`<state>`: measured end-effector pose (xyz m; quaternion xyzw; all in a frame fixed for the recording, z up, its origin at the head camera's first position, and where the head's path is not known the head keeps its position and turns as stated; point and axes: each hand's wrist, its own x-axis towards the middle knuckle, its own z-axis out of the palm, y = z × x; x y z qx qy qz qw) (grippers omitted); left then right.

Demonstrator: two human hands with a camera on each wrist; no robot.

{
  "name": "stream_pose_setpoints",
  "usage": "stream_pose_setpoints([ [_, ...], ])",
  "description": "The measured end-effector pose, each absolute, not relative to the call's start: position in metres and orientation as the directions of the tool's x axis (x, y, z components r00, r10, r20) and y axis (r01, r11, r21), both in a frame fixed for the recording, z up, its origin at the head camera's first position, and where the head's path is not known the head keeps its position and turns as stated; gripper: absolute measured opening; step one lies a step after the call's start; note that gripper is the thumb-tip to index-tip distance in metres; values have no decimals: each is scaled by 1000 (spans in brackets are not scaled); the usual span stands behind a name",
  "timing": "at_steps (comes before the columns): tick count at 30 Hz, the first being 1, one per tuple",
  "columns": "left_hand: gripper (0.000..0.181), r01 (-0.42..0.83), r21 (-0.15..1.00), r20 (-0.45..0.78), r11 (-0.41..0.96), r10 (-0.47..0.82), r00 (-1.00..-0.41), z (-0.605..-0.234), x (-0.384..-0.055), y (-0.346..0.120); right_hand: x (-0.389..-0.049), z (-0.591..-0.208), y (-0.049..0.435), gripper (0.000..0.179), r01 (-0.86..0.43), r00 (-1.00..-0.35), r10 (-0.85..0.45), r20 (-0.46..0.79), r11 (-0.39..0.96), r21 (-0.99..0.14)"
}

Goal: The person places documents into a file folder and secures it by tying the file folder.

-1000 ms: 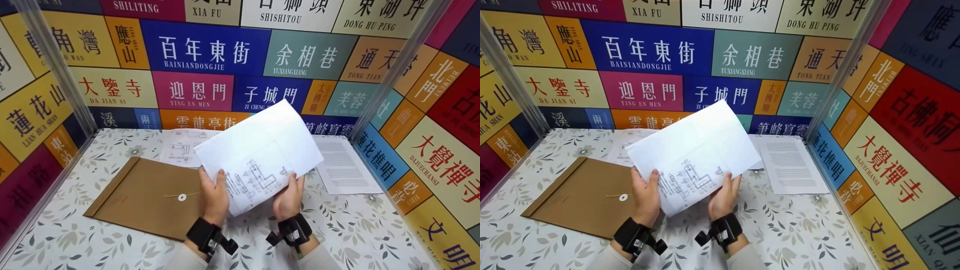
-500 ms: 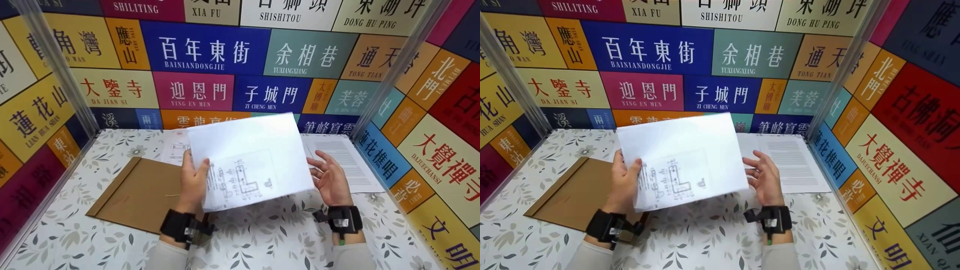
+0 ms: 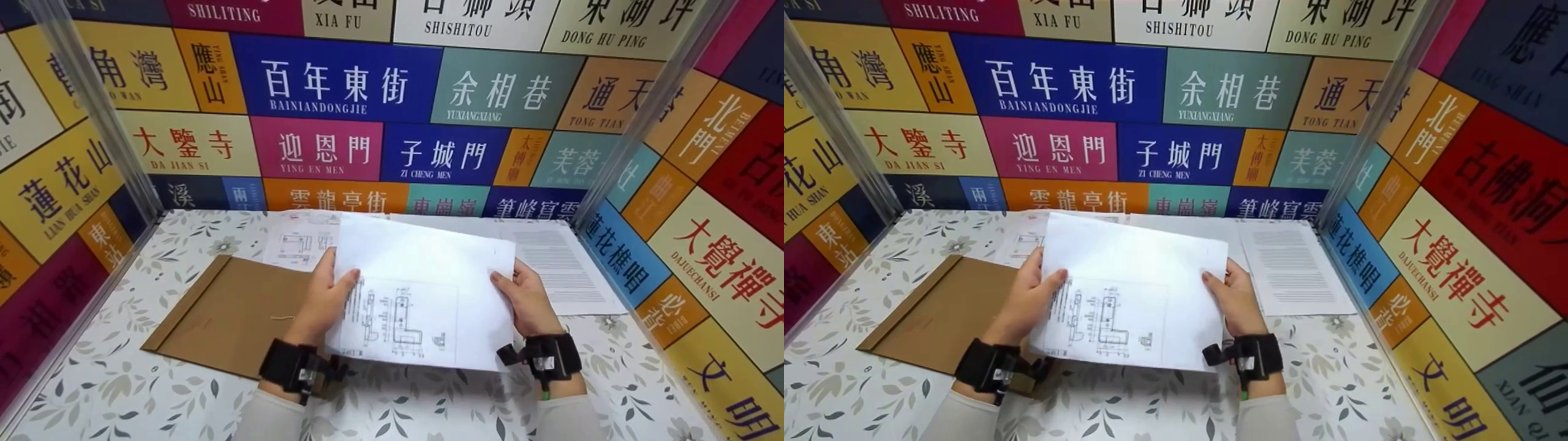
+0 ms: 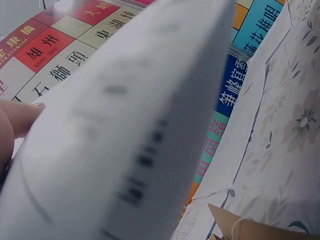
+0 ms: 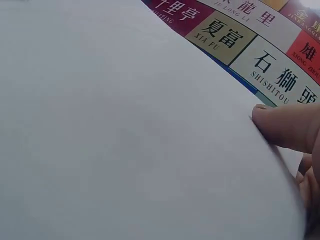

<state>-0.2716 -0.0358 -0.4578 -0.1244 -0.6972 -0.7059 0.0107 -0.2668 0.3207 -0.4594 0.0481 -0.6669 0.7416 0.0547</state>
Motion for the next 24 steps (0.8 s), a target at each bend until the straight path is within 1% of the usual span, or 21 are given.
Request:
stream_pose_setpoints([
  [2, 37, 178, 984, 178, -10, 145, -973, -457, -271, -38, -267, -459, 316, 38, -213, -975, 55, 214, 10, -977],
  [4, 36, 164, 987, 162, 2, 129, -978, -455, -270, -40, -267, -458, 311, 34, -296, -947, 81, 310, 148, -944],
  [7, 34, 160, 987, 157, 15, 94, -983, -450, -271, -43, -267, -456, 307, 33, -407, -889, 99, 447, 276, -871],
  [9, 35, 173, 985, 172, 23, 53, -984, -445, -273, -44, -268, -452, 308, 33, -447, -860, 122, 496, 293, -845],
  [12, 39, 177, 980, 179, 92, -11, -984, -439, -272, -43, -266, -448, 315, 32, -449, -844, 179, 506, 282, -848],
  [13, 42, 177, 973, 183, 150, -28, -983, -439, -271, -42, -265, -447, 319, 32, -432, -847, 200, 492, 278, -858],
  [15, 51, 150, 940, 173, 306, -52, -984, -442, -265, -43, -264, -446, 326, 31, -393, -859, 226, 459, 282, -875],
  [17, 63, 121, 867, 161, 484, -42, -986, -450, -257, -46, -262, -445, 332, 30, -349, -873, 244, 422, 292, -890],
  [19, 76, 89, 759, 133, 645, -20, -991, -462, -249, -48, -262, -445, 338, 31, -305, -887, 253, 386, 305, -902],
  [22, 91, 55, 575, 50, 817, 32, -998, -480, -236, -52, -263, -446, 342, 31, -273, -899, 263, 350, 287, -918],
  [24, 98, 38, 455, -23, 890, 55, -998, -491, -228, -54, -264, -449, 341, 32, -263, -911, 254, 323, 243, -934],
])
